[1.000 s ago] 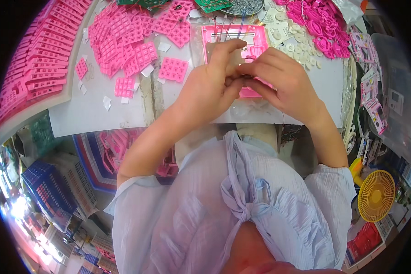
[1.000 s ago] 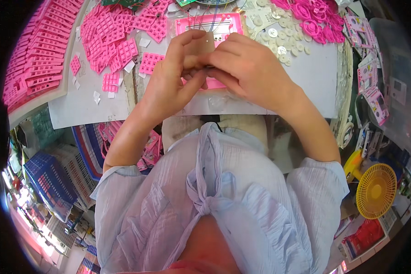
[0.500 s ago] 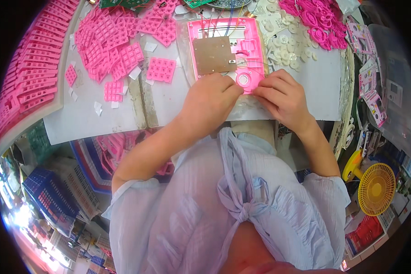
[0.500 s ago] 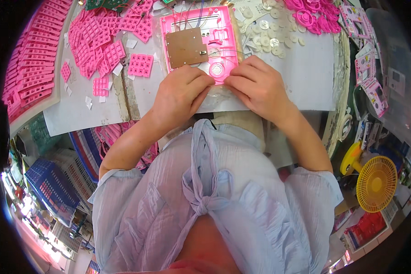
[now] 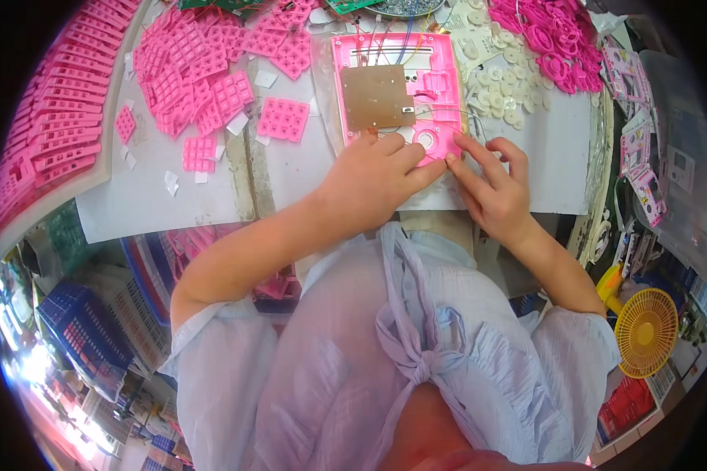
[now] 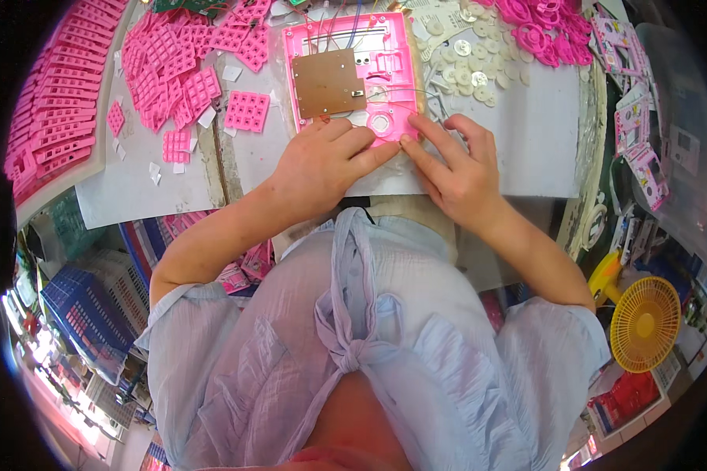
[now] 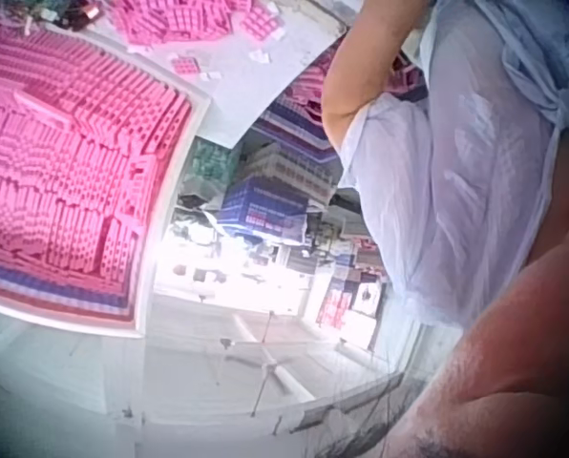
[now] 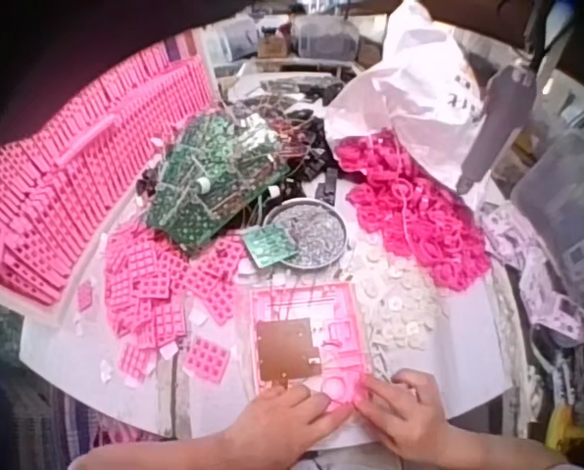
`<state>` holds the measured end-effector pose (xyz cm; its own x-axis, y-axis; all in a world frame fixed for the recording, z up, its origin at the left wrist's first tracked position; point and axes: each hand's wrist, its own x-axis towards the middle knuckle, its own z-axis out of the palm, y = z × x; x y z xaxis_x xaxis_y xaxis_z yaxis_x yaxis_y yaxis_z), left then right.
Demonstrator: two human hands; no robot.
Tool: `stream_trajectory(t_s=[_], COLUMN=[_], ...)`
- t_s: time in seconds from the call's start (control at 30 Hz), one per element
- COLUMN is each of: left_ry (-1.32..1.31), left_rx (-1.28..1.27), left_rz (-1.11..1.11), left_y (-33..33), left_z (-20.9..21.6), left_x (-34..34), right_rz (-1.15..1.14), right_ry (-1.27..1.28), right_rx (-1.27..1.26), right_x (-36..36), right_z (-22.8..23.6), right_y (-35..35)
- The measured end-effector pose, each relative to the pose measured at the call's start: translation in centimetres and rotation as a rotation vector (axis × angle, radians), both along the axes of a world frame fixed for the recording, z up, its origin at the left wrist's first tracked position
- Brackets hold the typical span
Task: Assemble an electronic toy piggy bank by installing a circuit board and plastic housing using a hot glue gun.
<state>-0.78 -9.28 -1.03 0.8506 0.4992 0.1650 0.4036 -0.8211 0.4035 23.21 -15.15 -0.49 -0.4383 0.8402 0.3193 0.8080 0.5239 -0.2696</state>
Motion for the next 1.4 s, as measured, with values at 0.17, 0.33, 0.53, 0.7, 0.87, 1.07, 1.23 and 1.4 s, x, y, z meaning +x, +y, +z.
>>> stream_trajectory(t_s=[0.17, 0.33, 0.53, 0.7, 0.87, 1.07, 1.23, 1.4], left_ry=[0.035, 0.000, -0.096, -0.312, -0.374, -0.317, -0.321, -0.390], left_rx=[0.024, 0.020, 0.065, -0.201, 0.042, 0.204, -0.114, -0.089], left_rz=[0.012, 0.026, 0.093, 0.066, 0.596, 0.624, 0.700, 0.557], left_y=[-0.3, -0.4, -0.6, 1.2, 9.2, 11.6, 12.5, 12.8], left_z=[0.5, 0.2, -0.7, -0.7, -0.4, -1.6, -1.6, -1.8], left_x=[0.1, 0.2, 0.2, -0.6, -0.6, 0.6, 0.6, 0.0], right_rz=[0.185, -0.257, -0.246, -0.243, -0.352, -0.305, -0.095, 0.151], right_ry=[0.040, 0.193, 0.145, 0.106, 0.299, 0.589, 0.423, 0.173], right_rx=[-0.166, -0.385, -0.312, -0.194, -0.288, -0.325, -0.146, -0.032], right_x=[0.4, -3.9, -7.0, -7.0, -7.5, -7.2, -6.4, -6.3], right_z=[4.3, 2.1, 0.4, -0.1, 1.3, 0.2, -0.6, 0.4], right_y=[4.9, 12.7, 15.8, 15.5, 14.2, 12.7, 11.6, 11.9])
